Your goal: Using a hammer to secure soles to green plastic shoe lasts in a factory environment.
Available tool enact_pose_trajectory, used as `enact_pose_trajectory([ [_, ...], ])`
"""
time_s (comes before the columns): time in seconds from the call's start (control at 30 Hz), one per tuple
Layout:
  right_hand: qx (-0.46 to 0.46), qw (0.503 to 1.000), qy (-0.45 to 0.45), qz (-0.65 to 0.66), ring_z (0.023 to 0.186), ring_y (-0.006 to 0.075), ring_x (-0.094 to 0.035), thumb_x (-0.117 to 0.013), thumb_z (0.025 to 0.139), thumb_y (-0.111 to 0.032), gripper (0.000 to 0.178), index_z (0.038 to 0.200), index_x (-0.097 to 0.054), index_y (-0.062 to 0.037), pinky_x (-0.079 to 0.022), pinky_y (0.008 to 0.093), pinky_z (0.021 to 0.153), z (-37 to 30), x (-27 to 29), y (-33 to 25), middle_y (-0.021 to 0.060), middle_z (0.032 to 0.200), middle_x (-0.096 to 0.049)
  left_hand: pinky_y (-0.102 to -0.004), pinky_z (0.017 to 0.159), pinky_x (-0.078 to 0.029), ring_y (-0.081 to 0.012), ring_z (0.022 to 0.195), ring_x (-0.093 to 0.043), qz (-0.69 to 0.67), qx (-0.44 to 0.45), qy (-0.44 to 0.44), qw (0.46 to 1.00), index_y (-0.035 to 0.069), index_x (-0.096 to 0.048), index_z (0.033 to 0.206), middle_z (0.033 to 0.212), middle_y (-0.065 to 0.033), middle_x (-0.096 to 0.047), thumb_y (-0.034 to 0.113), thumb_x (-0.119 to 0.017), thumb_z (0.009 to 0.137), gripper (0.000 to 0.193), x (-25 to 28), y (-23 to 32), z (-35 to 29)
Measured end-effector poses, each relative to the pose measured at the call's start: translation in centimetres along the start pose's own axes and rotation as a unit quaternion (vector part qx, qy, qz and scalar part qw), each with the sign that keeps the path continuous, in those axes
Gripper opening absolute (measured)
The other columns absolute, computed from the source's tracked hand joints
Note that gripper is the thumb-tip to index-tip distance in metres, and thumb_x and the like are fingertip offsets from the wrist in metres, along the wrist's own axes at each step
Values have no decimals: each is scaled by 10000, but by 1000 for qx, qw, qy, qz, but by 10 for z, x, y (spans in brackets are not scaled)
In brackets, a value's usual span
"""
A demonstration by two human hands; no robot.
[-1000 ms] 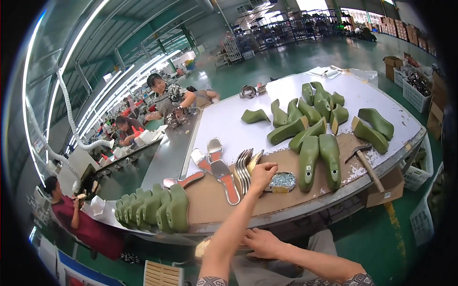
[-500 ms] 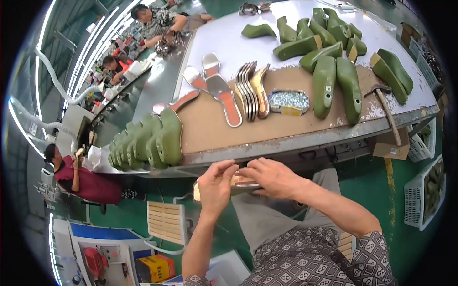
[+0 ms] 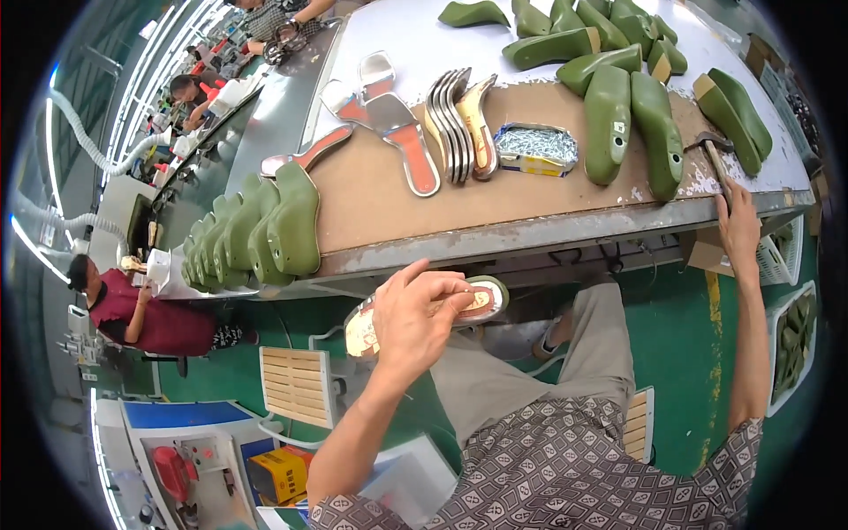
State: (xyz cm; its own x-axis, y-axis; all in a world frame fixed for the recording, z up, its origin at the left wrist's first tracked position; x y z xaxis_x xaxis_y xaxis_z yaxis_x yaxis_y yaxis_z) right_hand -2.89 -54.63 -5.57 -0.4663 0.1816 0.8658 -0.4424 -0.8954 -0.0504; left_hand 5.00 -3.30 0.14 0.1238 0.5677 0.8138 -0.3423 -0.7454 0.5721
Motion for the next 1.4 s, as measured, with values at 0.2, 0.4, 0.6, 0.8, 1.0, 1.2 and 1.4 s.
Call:
enact_pose_trajectory([
  [0.2,16,991,-127,48,946,409,-579,-395,961,-50,393,1346,-449,-105,-458,508,855,26,-29,32,202,1046,-563,-399,965,-364,-254,1119,-574,17,-53,20,998,174,-738,842,1010,39,-714,236,-755,770,96,-1,-3,-1],
  [0.4,-79,919,61,382,743,204,-610,-389,1005,-92,407,1410,-382,-47,-515,372,663,-51,34,-43,138,1048,-594,-367,908,-377,-200,1017,-601,28,-69,41,996,184,-738,818,984,47,-708,238,-747,767,75,-5,0,-2],
  [0.6,153,860,-157,461,560,108,-542,-549,916,-31,405,1320,-519,-18,-470,251,527,-93,117,-177,124,845,-619,-353,882,-393,-211,974,-634,55,-96,48,993,169,-744,826,969,8,-719,249,-758,754,109,0,2,-1],
  [0.8,262,748,-155,590,555,140,-507,-587,856,55,503,1347,-497,-10,-436,265,511,-85,167,-232,89,730,-592,-353,862,-386,-190,984,-605,49,-109,67,991,211,-748,827,938,70,-701,256,-732,772,72,-1,4,-3],
  [1.0,272,795,-246,483,596,246,-580,-674,823,7,531,1331,-542,-76,-483,309,545,-88,157,-258,131,802,-630,-352,875,-386,-188,1008,-602,78,-85,54,992,187,-750,796,938,57,-702,250,-732,762,74,-1,3,-3],
  [1.2,235,780,-250,524,685,243,-641,-602,889,12,486,1357,-490,-56,-513,326,653,-82,159,-257,143,827,-655,-398,961,-387,-255,1095,-582,55,-64,-8,996,160,-711,1011,1099,-8,-677,325,-775,741,323,7,-7,-9],
  [1.4,87,762,-327,553,672,154,-555,-556,935,-11,504,1407,-383,-46,-471,262,653,-90,139,-225,140,950,-659,-433,987,-397,-299,1181,-543,216,-155,-86,960,143,-637,1190,1130,-86,-652,448,-765,732,565,11,-4,-4],
])
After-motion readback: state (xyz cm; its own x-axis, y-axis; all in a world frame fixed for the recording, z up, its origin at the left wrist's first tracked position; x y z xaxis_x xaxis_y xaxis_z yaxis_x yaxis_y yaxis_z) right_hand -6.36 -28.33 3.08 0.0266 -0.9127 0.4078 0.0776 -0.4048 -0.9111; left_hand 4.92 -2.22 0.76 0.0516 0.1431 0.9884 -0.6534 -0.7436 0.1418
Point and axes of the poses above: each hand's wrist, its own z-axis towards the middle knuckle, its own x-axis out of the back of the hand, y = z × x, the point moved 6 cm from there along z, towards the middle knuckle
